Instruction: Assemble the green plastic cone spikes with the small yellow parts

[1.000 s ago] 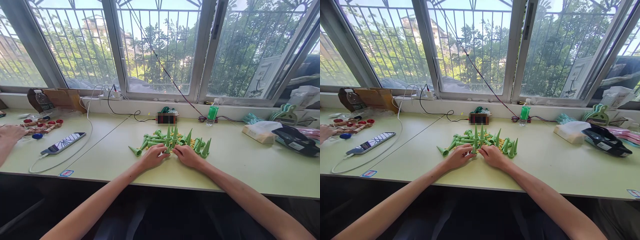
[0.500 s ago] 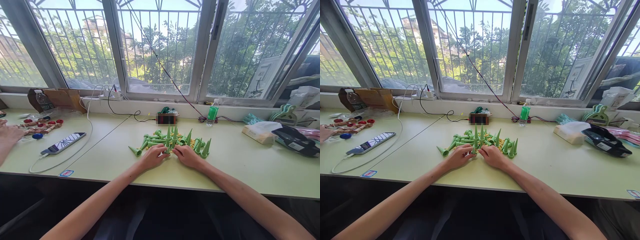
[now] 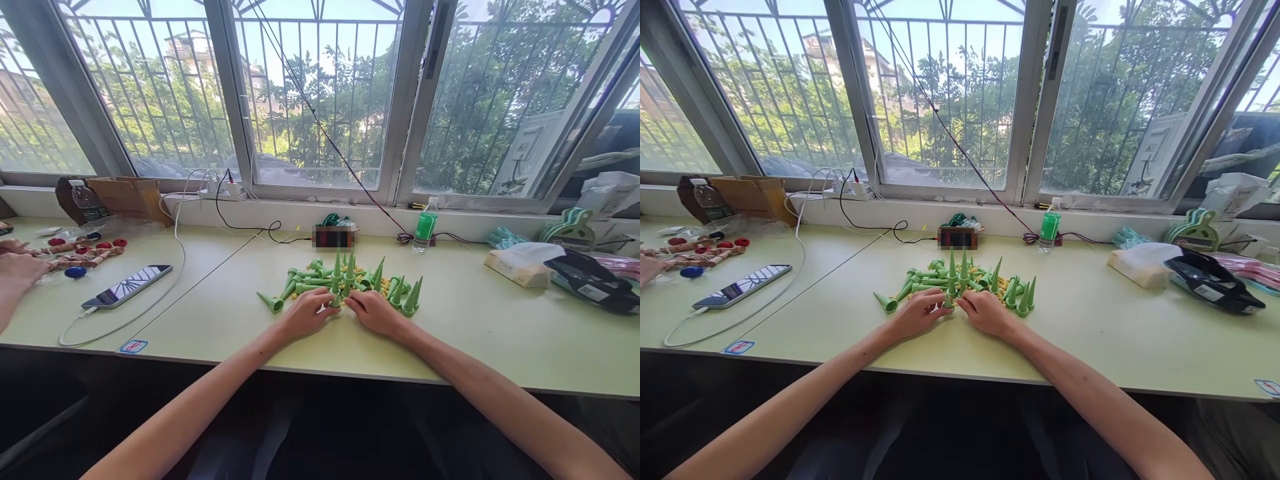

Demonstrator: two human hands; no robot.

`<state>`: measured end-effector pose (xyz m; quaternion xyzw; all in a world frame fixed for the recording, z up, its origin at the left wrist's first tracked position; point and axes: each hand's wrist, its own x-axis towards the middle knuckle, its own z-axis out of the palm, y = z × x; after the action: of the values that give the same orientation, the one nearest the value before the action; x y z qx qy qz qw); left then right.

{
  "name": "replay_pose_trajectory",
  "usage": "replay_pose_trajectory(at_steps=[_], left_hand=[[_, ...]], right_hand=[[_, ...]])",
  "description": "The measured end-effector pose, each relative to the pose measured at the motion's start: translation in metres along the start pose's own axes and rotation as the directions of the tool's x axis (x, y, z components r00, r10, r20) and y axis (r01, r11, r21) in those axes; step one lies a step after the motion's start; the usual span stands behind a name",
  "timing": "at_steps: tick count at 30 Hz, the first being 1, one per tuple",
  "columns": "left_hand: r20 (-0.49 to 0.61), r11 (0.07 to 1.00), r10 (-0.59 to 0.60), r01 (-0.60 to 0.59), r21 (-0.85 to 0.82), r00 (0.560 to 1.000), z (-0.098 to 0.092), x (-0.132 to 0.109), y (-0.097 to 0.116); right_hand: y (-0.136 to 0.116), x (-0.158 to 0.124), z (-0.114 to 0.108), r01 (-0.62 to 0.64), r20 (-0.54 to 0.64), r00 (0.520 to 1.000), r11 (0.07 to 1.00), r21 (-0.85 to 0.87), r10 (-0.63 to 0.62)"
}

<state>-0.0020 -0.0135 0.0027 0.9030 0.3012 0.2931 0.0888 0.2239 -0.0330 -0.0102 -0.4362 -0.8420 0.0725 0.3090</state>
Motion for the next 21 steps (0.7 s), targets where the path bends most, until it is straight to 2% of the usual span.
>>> replay_pose_trajectory(at_steps=[21], left_hand=[[-0.003, 1.0, 0.01, -0.01, 0.012, 1.0, 0.0014, -0.0001, -0.0024]], right_hand=[[0.0013, 0.0001, 0.0002, 0.011, -0.002, 1.0, 1.0, 0.023, -0.011]])
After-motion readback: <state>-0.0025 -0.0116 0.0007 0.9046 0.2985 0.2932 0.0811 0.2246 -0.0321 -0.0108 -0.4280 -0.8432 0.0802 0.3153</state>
